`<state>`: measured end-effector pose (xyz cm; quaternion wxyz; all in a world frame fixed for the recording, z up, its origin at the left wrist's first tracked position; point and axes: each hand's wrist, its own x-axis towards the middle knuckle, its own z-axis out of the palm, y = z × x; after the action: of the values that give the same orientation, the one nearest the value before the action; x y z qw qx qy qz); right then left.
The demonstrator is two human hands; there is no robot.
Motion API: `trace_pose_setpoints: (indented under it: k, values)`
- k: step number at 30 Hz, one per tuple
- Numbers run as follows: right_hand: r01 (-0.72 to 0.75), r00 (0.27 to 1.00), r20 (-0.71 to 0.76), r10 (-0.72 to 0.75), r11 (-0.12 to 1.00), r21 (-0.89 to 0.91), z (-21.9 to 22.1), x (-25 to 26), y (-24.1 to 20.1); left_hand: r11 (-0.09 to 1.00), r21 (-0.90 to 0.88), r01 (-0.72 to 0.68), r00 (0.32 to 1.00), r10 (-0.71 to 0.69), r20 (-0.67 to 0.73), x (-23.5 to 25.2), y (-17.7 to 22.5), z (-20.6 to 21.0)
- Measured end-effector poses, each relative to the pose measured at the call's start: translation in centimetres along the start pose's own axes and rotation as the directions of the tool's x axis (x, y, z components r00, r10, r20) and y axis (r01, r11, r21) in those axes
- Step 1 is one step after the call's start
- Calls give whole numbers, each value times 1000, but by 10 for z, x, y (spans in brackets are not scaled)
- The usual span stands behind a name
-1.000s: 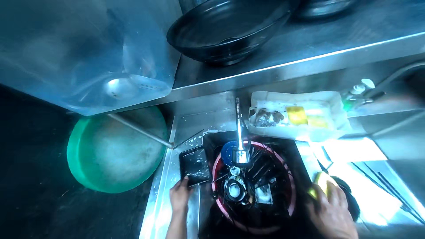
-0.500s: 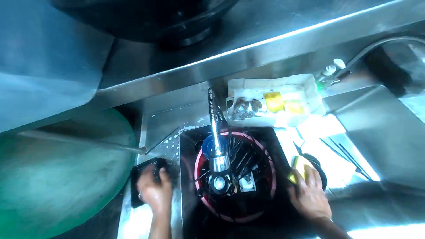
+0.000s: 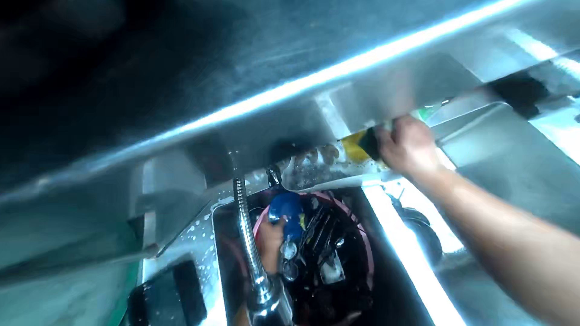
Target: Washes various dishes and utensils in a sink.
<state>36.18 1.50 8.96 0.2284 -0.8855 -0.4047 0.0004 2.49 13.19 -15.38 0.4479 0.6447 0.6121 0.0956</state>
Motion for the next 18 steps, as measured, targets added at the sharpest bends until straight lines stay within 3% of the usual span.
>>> trace_pose_setpoints:
  k: [2,4,6,9,11,12,14,15,17,18]
  values:
    - [19,967,251,38,975,-220,25,41,0,982,170,-86,994,74,79,-29,23,8]
    - [95,834,542,108,938,-333,45,55,-3,927,347,-144,977,77,198,-63,42,14]
    - [180,669,732,129,927,-328,75,61,5,869,428,-248,949,129,287,-87,45,21]
    - [251,546,837,22,949,-189,76,64,6,833,449,-324,941,234,244,-107,41,23]
    - [162,580,811,-77,987,-22,36,52,-7,890,410,-199,977,149,152,-113,51,9]
    - [122,677,724,-133,990,68,16,38,-12,918,365,-155,987,131,92,-114,56,0]
    - [137,888,389,-247,947,289,-12,-10,-21,931,350,-109,994,108,21,-114,59,-18]
    - [197,935,192,-297,888,415,-18,-41,-27,935,340,-104,994,110,3,-115,58,-24]
    - [275,951,-56,-303,754,597,-9,-108,-40,948,279,-153,984,172,-45,-123,55,-32]
    - [232,964,-63,-259,696,680,6,-140,-44,952,226,-208,970,231,-79,-127,52,-33]
